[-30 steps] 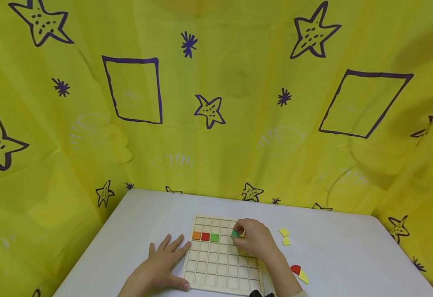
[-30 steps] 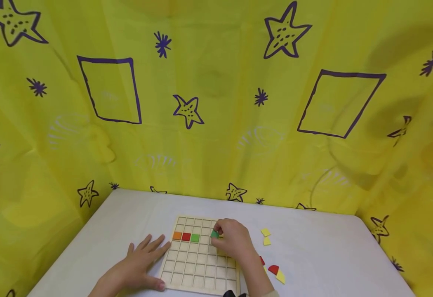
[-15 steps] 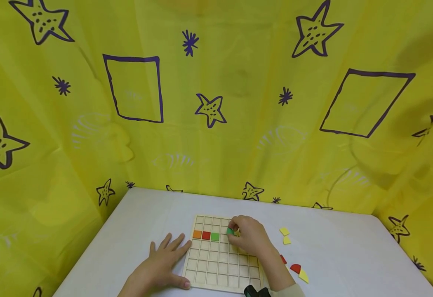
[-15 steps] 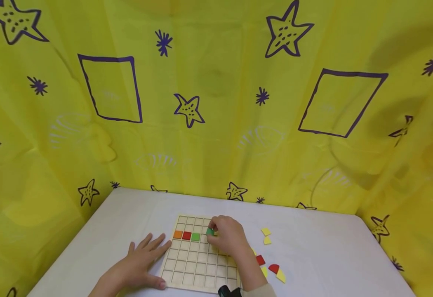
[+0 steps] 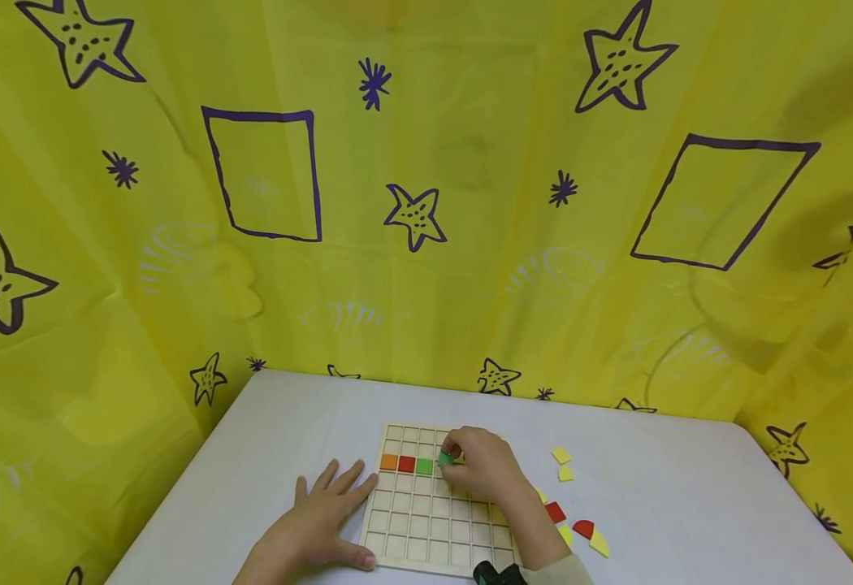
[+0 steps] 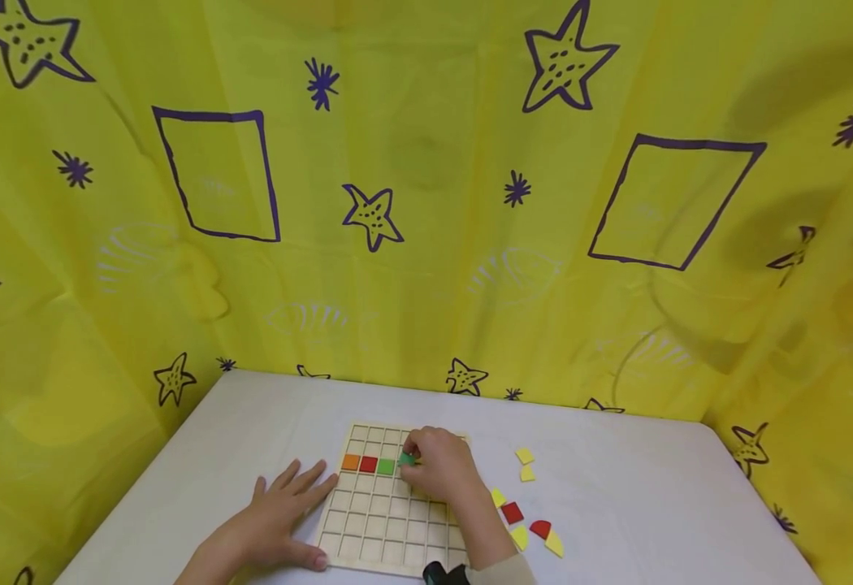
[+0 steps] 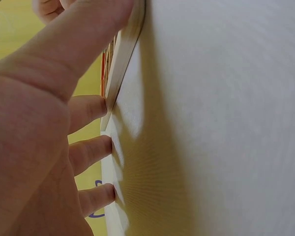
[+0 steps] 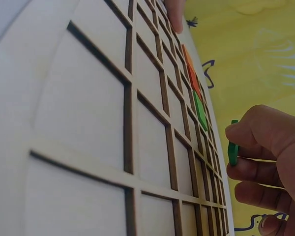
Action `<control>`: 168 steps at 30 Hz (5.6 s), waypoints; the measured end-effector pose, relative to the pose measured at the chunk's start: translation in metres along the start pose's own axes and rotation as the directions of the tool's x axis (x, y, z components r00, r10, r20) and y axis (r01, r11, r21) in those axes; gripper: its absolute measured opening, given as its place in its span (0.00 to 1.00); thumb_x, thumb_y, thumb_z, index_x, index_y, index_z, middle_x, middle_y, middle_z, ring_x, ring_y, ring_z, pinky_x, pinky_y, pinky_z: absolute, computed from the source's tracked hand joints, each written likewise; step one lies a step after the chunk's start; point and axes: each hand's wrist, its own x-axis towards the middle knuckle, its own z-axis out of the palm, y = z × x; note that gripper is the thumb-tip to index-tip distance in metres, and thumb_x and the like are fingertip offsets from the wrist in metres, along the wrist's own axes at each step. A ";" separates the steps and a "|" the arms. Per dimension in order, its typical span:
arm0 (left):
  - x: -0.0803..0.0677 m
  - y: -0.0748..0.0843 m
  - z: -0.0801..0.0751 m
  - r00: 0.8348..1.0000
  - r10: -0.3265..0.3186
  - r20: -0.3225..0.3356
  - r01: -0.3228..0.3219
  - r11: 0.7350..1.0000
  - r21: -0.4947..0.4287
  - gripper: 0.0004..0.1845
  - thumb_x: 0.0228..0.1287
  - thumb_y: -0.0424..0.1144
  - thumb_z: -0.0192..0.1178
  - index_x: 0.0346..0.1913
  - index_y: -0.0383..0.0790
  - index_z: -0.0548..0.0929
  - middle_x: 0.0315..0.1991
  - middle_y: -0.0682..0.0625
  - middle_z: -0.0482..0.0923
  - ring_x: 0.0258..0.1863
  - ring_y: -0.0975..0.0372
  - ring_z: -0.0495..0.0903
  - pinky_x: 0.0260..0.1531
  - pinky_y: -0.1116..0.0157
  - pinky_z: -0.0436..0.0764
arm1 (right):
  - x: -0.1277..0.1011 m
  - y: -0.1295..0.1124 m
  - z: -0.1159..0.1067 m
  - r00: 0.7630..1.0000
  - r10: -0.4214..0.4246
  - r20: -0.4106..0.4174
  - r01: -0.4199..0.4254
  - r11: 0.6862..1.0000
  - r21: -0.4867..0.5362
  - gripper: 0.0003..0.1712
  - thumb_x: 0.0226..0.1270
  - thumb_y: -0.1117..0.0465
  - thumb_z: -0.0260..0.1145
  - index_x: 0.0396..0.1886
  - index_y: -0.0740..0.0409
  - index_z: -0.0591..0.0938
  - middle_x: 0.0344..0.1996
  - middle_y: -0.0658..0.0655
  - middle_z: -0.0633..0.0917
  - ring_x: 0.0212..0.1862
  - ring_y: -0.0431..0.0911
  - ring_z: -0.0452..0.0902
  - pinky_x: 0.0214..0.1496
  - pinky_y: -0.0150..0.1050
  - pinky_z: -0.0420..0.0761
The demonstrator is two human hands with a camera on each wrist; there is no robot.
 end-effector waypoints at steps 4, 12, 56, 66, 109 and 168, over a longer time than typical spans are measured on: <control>0.000 0.000 0.000 1.000 0.011 -0.008 -0.011 1.000 0.010 0.56 0.27 0.76 0.56 0.67 0.56 0.58 0.70 0.49 0.51 0.69 0.42 0.42 0.52 0.29 0.37 | 0.000 -0.001 0.001 1.000 -0.010 0.010 0.010 1.000 0.000 0.05 0.47 0.56 0.63 0.28 0.41 0.80 0.25 0.39 0.78 0.29 0.35 0.69 0.32 0.32 0.69; -0.001 0.000 0.000 1.000 0.024 -0.019 -0.023 1.000 0.018 0.56 0.27 0.76 0.55 0.67 0.56 0.58 0.70 0.49 0.51 0.69 0.42 0.42 0.52 0.29 0.38 | 0.001 0.000 0.005 0.999 -0.012 0.030 0.011 1.000 0.008 0.07 0.47 0.55 0.63 0.30 0.43 0.81 0.26 0.39 0.79 0.29 0.34 0.71 0.32 0.32 0.72; 0.002 0.001 -0.001 1.000 -0.011 0.012 0.011 1.000 -0.005 0.57 0.26 0.75 0.57 0.67 0.56 0.58 0.70 0.49 0.50 0.69 0.43 0.41 0.53 0.30 0.35 | -0.004 -0.004 0.002 1.000 0.012 0.027 -0.010 0.997 -0.078 0.14 0.44 0.57 0.64 0.35 0.46 0.83 0.30 0.41 0.79 0.31 0.35 0.72 0.34 0.35 0.73; 0.000 0.002 -0.002 1.000 -0.002 -0.002 0.002 1.000 0.006 0.57 0.27 0.75 0.56 0.67 0.56 0.58 0.70 0.49 0.51 0.69 0.43 0.42 0.53 0.30 0.36 | -0.008 -0.005 0.003 0.996 -0.072 0.060 0.076 0.995 -0.067 0.18 0.45 0.60 0.61 0.38 0.39 0.84 0.32 0.40 0.79 0.30 0.36 0.70 0.32 0.32 0.70; 0.001 0.001 0.000 1.000 0.001 -0.001 -0.001 1.000 0.013 0.57 0.27 0.76 0.56 0.68 0.56 0.57 0.70 0.50 0.50 0.69 0.43 0.41 0.53 0.30 0.35 | -0.080 0.068 -0.054 0.963 0.264 -0.060 -0.268 0.962 -0.057 0.16 0.47 0.57 0.62 0.40 0.38 0.81 0.28 0.36 0.76 0.30 0.32 0.71 0.37 0.34 0.71; 0.001 0.001 0.004 1.000 0.008 0.000 -0.008 1.000 0.015 0.57 0.26 0.76 0.56 0.67 0.56 0.58 0.70 0.49 0.51 0.68 0.42 0.43 0.52 0.29 0.36 | -0.106 0.098 -0.071 0.930 0.194 0.313 -0.273 0.933 0.235 0.17 0.45 0.52 0.71 0.35 0.51 0.78 0.20 0.50 0.74 0.17 0.40 0.69 0.20 0.32 0.70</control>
